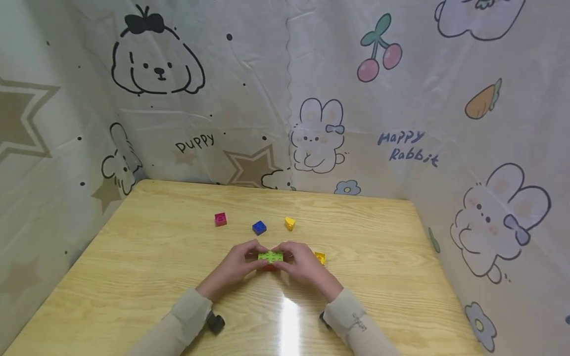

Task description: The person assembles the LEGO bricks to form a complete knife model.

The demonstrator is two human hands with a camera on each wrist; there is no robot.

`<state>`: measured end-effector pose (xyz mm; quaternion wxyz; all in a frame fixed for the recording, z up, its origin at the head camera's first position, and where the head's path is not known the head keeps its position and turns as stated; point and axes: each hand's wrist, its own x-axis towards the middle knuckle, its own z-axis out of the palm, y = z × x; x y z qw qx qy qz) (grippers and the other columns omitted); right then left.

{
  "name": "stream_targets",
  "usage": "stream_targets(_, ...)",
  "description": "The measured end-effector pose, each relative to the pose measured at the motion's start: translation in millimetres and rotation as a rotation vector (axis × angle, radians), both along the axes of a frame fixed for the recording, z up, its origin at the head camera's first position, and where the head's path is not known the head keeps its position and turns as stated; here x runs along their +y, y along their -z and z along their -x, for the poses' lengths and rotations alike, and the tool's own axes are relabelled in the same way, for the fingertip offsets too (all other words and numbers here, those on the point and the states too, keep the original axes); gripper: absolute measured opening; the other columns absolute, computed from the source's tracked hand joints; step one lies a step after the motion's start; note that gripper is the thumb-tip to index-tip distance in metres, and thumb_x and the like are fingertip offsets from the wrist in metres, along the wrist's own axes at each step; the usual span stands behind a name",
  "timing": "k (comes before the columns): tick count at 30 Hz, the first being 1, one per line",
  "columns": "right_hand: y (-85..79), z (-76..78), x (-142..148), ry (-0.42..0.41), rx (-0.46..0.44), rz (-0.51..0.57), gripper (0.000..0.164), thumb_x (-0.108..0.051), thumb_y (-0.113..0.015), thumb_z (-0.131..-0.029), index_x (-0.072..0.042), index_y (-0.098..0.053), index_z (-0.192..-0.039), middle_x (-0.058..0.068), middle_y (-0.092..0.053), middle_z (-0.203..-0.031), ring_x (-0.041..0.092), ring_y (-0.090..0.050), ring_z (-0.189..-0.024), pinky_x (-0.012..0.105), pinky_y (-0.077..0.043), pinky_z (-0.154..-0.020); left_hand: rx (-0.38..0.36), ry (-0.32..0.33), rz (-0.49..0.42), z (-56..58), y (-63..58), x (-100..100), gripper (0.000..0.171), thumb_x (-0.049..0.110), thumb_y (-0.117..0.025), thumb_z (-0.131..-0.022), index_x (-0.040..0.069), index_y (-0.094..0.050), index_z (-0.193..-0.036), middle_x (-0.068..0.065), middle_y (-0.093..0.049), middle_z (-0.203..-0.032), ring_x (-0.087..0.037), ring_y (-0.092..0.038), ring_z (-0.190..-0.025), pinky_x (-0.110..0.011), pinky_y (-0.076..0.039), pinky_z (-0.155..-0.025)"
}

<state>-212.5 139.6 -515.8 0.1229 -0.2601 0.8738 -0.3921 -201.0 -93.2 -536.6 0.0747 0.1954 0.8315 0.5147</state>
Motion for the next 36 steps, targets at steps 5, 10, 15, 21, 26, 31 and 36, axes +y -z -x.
stream_targets(5, -1.1, 1.6, -0.2, -0.008, -0.03, 0.018, 0.022, -0.014, -0.072, -0.099, -0.013, -0.073, -0.121, 0.002, -0.073, -0.115, 0.013, -0.068, -0.1, 0.029, -0.061, -0.089, -0.001, -0.007, 0.014, -1.5, -2.1, 1.1, 0.012, 0.021, -0.075, -0.097, 0.018, -0.068, -0.106, 0.0, -0.074, -0.118, -0.018, -0.068, -0.11, -0.04, -0.056, -0.099)
stream_targets(10, -1.7, 0.2, -0.4, -0.016, -0.03, 0.014, 0.024, -0.015, -0.071, -0.1, -0.012, -0.072, -0.123, 0.003, -0.073, -0.119, 0.015, -0.071, -0.104, 0.03, -0.061, -0.091, 0.005, -0.005, 0.038, -3.7, -3.1, 1.9, 0.013, 0.022, -0.073, -0.098, 0.019, -0.067, -0.109, 0.002, -0.074, -0.117, -0.019, -0.068, -0.115, -0.04, -0.056, -0.102)
stream_targets(15, -3.7, -1.1, 1.0, -0.007, 0.012, 0.023, 0.027, -0.015, -0.07, -0.1, -0.011, -0.07, -0.128, 0.004, -0.073, -0.124, 0.016, -0.071, -0.106, 0.032, -0.06, -0.094, 0.004, -0.02, 0.043, -3.2, -3.6, 3.8, 0.017, 0.022, -0.071, -0.1, 0.02, -0.067, -0.116, 0.003, -0.073, -0.119, -0.019, -0.068, -0.118, -0.04, -0.056, -0.104)
stream_targets(21, -5.4, 0.2, 2.2, 0.008, 0.019, 0.019, 0.029, -0.015, -0.069, -0.101, -0.011, -0.069, -0.129, 0.004, -0.073, -0.124, 0.015, -0.071, -0.105, 0.033, -0.06, -0.094, -0.01, -0.043, 0.058, -2.0, -4.9, 5.3, 0.017, 0.023, -0.07, -0.101, 0.023, -0.066, -0.117, 0.003, -0.072, -0.123, -0.022, -0.068, -0.119, -0.045, -0.056, -0.103)
stream_targets(26, -4.7, 0.3, 2.4, 0.011, 0.018, 0.019, 0.029, -0.016, -0.07, -0.1, -0.01, -0.07, -0.129, 0.004, -0.073, -0.124, 0.016, -0.072, -0.104, 0.032, -0.06, -0.093, -0.028, -0.03, 0.049, -1.1, -4.6, 4.6, 0.018, 0.023, -0.069, -0.101, 0.022, -0.066, -0.119, 0.002, -0.072, -0.123, -0.021, -0.068, -0.12, -0.044, -0.056, -0.104)
stream_targets(31, -6.4, -0.8, 3.2, 0.026, 0.032, -0.002, 0.029, -0.018, -0.07, -0.1, -0.011, -0.071, -0.128, 0.004, -0.074, -0.123, 0.015, -0.072, -0.103, 0.032, -0.061, -0.092, -0.047, -0.01, 0.044, -0.2, -6.7, 3.2, 0.02, 0.024, -0.067, -0.103, 0.021, -0.066, -0.122, 0.004, -0.071, -0.122, -0.019, -0.065, -0.121, -0.045, -0.054, -0.106)
stream_targets(36, -5.4, -3.3, 5.1, 0.029, 0.009, -0.012, 0.027, -0.017, -0.071, -0.1, -0.011, -0.071, -0.126, 0.006, -0.074, -0.123, 0.017, -0.073, -0.103, 0.03, -0.061, -0.088, -0.036, 0.032, 0.035, -1.5, -5.5, 2.5, 0.019, 0.022, -0.066, -0.103, 0.021, -0.065, -0.122, 0.002, -0.069, -0.12, -0.019, -0.065, -0.117, -0.045, -0.053, -0.106)
